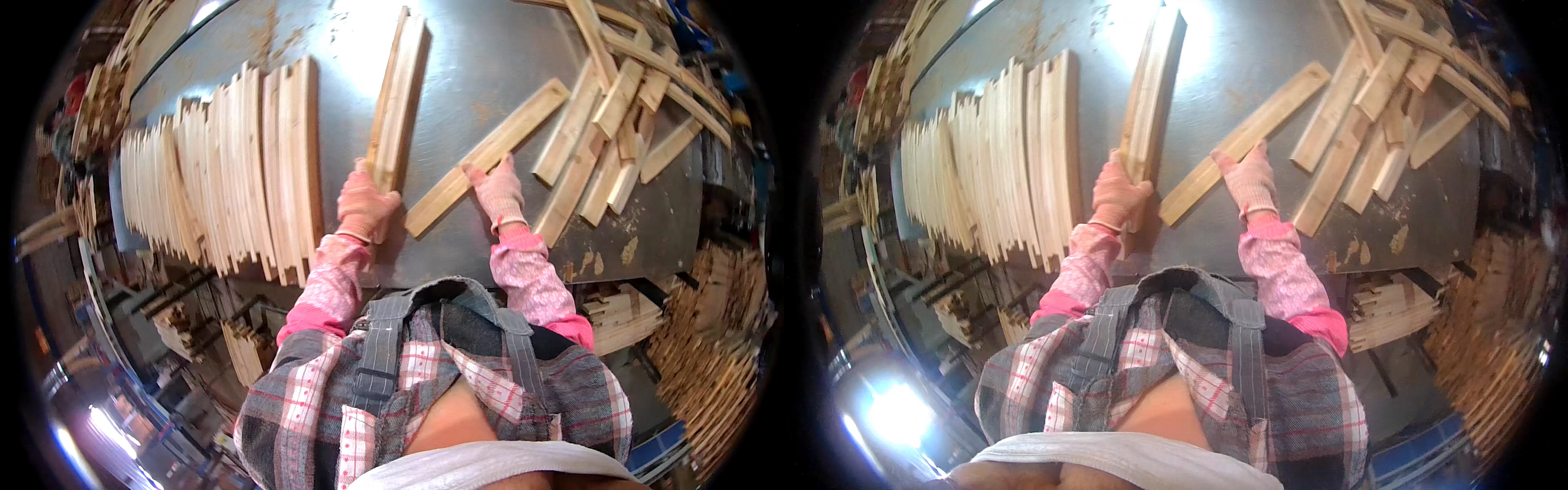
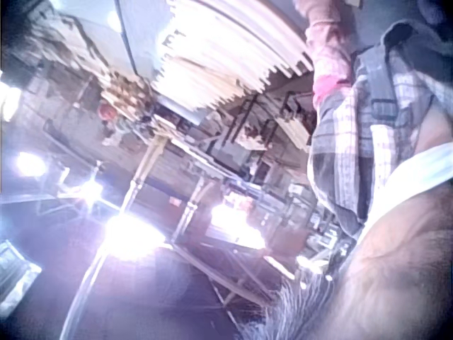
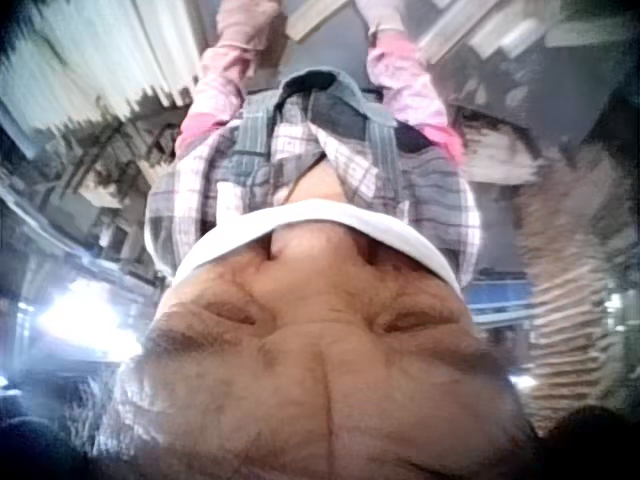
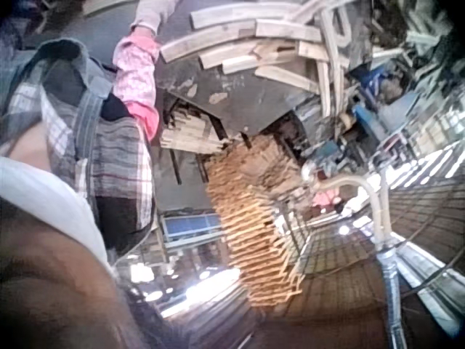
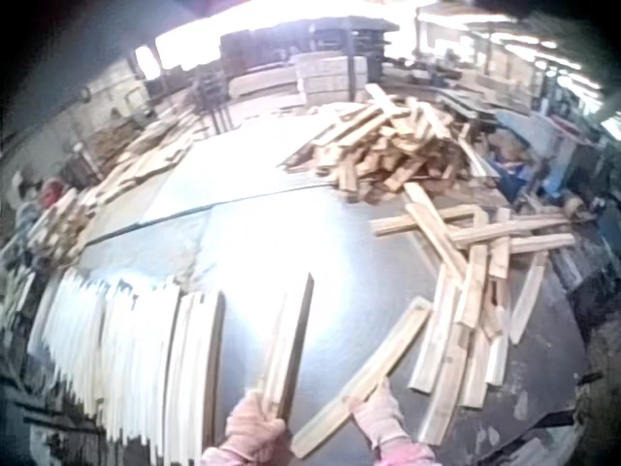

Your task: The person sorts wooden slats on a metal table, picking up pieces from a disorganized pile and placing them into a neat vertical stack. The person handles the wood by hand, repeatedly picking up individual slats and aligning them with the growing stack.

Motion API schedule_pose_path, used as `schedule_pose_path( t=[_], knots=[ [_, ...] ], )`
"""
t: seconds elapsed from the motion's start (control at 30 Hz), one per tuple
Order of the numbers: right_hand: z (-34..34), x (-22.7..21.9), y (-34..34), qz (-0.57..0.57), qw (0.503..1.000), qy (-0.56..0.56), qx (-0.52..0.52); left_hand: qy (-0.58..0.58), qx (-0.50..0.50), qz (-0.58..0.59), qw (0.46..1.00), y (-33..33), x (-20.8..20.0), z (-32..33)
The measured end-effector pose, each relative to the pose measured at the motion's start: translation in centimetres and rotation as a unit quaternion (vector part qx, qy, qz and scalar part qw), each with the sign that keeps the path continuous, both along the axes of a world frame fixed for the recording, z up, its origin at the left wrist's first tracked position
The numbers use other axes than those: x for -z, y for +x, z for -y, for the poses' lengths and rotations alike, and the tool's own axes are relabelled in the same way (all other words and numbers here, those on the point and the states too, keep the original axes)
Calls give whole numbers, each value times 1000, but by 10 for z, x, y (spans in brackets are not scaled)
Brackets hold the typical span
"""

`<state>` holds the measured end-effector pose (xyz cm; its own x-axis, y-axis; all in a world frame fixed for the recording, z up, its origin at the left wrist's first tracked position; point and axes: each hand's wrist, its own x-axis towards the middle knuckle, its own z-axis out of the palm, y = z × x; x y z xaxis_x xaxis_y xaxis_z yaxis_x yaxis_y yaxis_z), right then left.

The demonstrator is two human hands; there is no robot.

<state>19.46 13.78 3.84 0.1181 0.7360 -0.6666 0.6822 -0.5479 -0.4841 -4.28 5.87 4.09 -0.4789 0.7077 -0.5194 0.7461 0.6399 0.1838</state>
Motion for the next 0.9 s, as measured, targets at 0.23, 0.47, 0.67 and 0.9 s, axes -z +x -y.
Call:
schedule_pose_path(
  t=[0.23,0.47,0.67,0.9],
  knots=[
    [-29,31,-73,48,993,102,32,93,17,95,991,-7,14,33],
    [-18,75,-107,-56,996,68,24,74,47,165,982,-36,18,44],
    [-13,31,-106,-140,983,-72,-95,39,13,186,982,-50,17,32],
    [57,15,-105,-92,939,8,-331,112,0,46,993,-5,1,-18]
  ],
)
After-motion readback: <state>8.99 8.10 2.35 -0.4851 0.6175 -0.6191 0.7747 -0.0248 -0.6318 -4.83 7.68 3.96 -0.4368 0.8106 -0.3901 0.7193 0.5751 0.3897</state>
